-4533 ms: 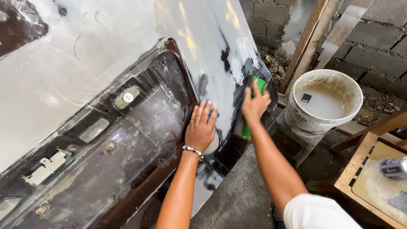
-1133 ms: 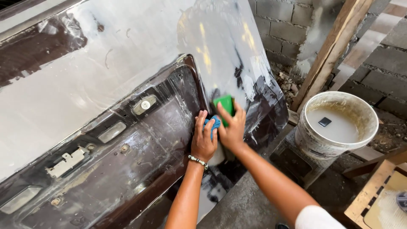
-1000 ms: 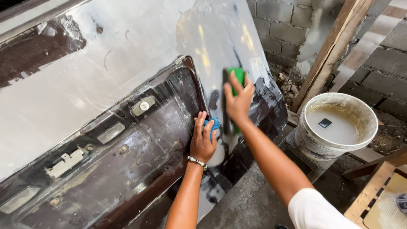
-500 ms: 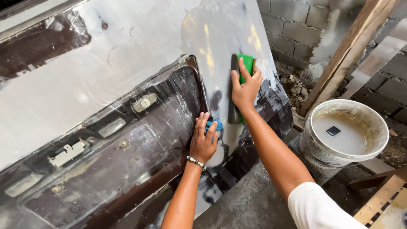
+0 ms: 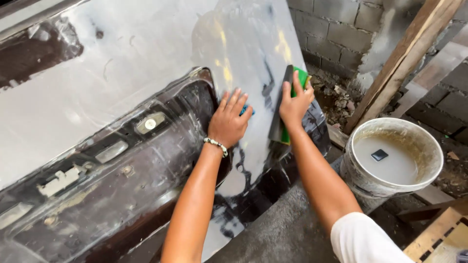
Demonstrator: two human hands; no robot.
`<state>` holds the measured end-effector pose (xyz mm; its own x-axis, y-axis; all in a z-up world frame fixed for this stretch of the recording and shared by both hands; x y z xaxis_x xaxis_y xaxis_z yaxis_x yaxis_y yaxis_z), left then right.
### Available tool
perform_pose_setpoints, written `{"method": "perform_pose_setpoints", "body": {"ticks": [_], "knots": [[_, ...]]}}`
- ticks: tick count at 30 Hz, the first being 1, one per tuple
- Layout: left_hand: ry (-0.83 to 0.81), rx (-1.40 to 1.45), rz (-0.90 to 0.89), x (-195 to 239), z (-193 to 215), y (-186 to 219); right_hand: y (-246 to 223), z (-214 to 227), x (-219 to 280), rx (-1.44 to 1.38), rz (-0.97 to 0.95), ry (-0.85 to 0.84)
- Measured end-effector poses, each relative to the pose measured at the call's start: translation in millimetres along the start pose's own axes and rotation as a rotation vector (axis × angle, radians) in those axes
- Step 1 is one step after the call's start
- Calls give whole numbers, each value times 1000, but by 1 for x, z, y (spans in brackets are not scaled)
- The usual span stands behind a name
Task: The person sands a car part, likely a trunk lid, using a green sanding block and a blue cloth. They repeatedly wipe the surface with the cloth and sand it with the block, occasionally dipping the cloth into a bucket of water.
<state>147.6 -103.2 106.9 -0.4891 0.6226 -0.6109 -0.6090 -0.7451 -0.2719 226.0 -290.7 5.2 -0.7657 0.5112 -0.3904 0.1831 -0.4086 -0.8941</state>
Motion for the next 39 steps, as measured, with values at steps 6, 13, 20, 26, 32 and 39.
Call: {"method": "perform_pose_setpoints", "body": {"ticks": [6, 13, 20, 26, 32, 39], "knots": [[-8, -58, -60, -27, -12, -4, -2, 5, 112, 130, 270, 64], [68, -28, -17, -19, -7, -6, 11, 0, -3, -45, -5, 7], [70, -12, -17, -19, -15, -8, 0, 2, 95, 100, 58, 82], [56, -35, -57, -20, -19, -10, 27, -10, 66, 81, 39, 96], [7, -69, -75, -26, -24, -12, 27, -3, 37, 112, -140, 134], [-83, -123, -88, -75, -81, -9, -6, 8, 179, 120, 88, 98]]}}
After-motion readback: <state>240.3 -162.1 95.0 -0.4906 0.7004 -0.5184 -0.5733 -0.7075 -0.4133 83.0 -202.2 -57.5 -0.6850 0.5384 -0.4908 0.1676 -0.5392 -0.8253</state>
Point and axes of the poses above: each hand's wrist, its own x-axis away from the middle knuckle, its own z-axis out of the back of the hand, y = z × x, the point moved 2 cm from there along -x, towards the middle knuckle, and after that the axes turned 4 degrees about x, right-handed, at the moved point
